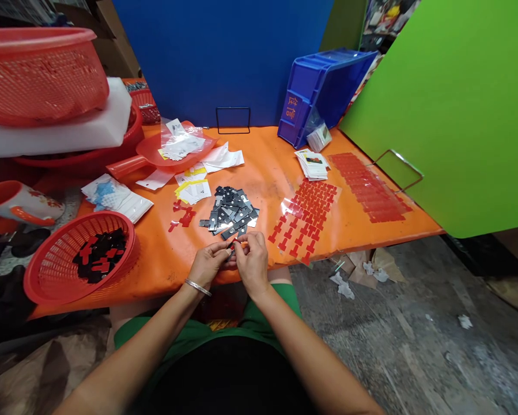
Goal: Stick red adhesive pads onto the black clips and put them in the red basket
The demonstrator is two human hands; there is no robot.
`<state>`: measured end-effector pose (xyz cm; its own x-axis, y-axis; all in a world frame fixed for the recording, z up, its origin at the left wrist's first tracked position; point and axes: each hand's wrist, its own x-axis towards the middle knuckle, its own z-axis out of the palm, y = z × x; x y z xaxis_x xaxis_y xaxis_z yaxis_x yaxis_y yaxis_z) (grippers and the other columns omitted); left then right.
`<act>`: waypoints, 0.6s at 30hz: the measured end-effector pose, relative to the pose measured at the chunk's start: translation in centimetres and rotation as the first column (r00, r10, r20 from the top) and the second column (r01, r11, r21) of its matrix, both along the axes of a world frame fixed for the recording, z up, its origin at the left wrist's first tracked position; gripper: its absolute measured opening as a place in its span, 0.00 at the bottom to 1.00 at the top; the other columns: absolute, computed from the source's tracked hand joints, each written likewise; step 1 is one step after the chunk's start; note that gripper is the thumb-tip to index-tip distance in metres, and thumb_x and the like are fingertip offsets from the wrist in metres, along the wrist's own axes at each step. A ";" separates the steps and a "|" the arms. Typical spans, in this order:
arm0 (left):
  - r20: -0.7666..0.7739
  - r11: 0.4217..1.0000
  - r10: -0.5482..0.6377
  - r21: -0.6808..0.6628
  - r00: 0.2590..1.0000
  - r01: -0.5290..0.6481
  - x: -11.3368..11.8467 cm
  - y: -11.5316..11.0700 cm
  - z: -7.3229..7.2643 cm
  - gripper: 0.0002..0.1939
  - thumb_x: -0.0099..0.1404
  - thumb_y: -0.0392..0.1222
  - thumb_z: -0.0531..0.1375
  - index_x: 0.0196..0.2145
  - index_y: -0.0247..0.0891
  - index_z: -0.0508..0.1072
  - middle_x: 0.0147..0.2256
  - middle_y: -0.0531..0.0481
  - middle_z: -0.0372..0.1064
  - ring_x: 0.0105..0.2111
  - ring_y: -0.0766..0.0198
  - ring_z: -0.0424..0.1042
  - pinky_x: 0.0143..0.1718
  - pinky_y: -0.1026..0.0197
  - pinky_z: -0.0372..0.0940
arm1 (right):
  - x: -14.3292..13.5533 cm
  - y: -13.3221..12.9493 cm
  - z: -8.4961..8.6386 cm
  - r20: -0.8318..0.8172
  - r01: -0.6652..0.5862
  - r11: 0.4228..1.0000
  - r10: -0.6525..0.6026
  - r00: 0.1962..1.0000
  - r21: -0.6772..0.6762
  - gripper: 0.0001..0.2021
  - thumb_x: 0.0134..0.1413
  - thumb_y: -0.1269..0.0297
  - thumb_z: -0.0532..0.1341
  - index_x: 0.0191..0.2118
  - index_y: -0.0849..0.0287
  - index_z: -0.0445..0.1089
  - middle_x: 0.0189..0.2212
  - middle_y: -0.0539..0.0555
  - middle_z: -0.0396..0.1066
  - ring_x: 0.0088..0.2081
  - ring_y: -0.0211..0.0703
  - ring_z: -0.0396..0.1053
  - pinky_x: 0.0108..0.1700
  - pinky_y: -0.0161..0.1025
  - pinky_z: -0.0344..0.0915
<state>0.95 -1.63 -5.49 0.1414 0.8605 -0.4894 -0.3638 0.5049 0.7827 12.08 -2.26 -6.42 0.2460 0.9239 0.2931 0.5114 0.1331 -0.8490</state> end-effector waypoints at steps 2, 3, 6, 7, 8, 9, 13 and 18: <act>0.010 1.000 -0.013 0.013 1.000 0.013 -0.1 0.0 -0.1 0.10 0.51 0.33 0.63 0.34 0.31 0.72 0.23 0.49 0.75 0.23 0.62 0.75 0.31 0.60 0.72 | -0.1 -0.1 0.0 -0.001 0.007 1.000 -0.007 1.000 0.006 0.02 0.53 0.67 0.57 0.31 0.59 0.66 0.34 0.53 0.62 0.25 0.35 0.63 0.29 0.36 0.65; 0.012 1.000 -0.018 0.019 1.000 0.018 -0.1 0.0 -0.1 0.11 0.51 0.34 0.63 0.35 0.31 0.72 0.24 0.49 0.75 0.24 0.62 0.75 0.31 0.59 0.72 | -0.2 -0.2 0.1 -0.001 0.007 1.000 -0.007 1.000 0.010 0.02 0.53 0.67 0.57 0.31 0.59 0.66 0.34 0.53 0.62 0.25 0.35 0.62 0.29 0.36 0.65; 0.003 0.999 -0.016 0.029 1.000 0.016 -0.1 -0.1 -0.3 0.13 0.50 0.36 0.65 0.35 0.31 0.73 0.25 0.48 0.75 0.24 0.60 0.75 0.32 0.57 0.73 | -0.2 -0.4 0.1 -0.006 0.012 1.000 -0.012 1.000 0.017 0.03 0.53 0.66 0.57 0.34 0.59 0.66 0.36 0.53 0.61 0.23 0.33 0.60 0.29 0.35 0.64; -0.001 0.999 -0.013 0.029 1.000 0.013 -0.1 -0.1 -0.4 0.13 0.50 0.37 0.65 0.35 0.31 0.73 0.25 0.48 0.75 0.24 0.60 0.75 0.32 0.56 0.73 | -0.2 -0.4 0.1 -0.026 0.025 1.000 -0.024 0.999 0.011 0.05 0.53 0.66 0.57 0.37 0.59 0.66 0.37 0.53 0.61 0.22 0.32 0.59 0.28 0.35 0.64; -0.003 0.999 -0.013 0.031 1.000 0.013 -0.1 -0.1 -0.4 0.13 0.50 0.37 0.65 0.35 0.31 0.73 0.25 0.48 0.75 0.24 0.60 0.75 0.32 0.56 0.73 | -0.1 -0.3 0.1 -0.056 0.041 0.999 -0.041 0.998 -0.005 0.09 0.52 0.66 0.58 0.41 0.58 0.66 0.37 0.53 0.61 0.22 0.31 0.59 0.27 0.34 0.64; -0.004 0.999 -0.012 0.032 1.000 0.013 -0.2 -0.1 -0.4 0.14 0.50 0.37 0.65 0.35 0.31 0.73 0.25 0.48 0.75 0.25 0.60 0.75 0.32 0.57 0.73 | -0.1 -0.2 0.0 -0.091 0.055 0.998 -0.058 0.994 -0.027 0.14 0.50 0.66 0.59 0.45 0.58 0.64 0.38 0.53 0.62 0.21 0.31 0.58 0.26 0.34 0.63; -0.008 1.000 -0.004 0.030 1.000 0.004 -0.2 0.0 -0.4 0.15 0.49 0.37 0.66 0.36 0.30 0.72 0.24 0.48 0.75 0.24 0.60 0.75 0.32 0.57 0.73 | 0.3 0.3 0.1 -0.193 -0.002 0.991 -0.024 0.981 -0.132 0.14 0.46 0.63 0.61 0.42 0.60 0.68 0.33 0.52 0.66 0.22 0.34 0.60 0.25 0.34 0.62; 0.003 0.999 -0.012 0.050 1.000 0.012 -0.2 0.0 -0.2 0.16 0.49 0.37 0.66 0.36 0.28 0.72 0.24 0.47 0.75 0.23 0.62 0.75 0.29 0.61 0.73 | 0.7 0.9 0.6 -0.402 -0.173 0.950 0.056 0.914 -0.260 0.12 0.45 0.56 0.61 0.25 0.60 0.69 0.19 0.49 0.66 0.21 0.37 0.62 0.23 0.33 0.60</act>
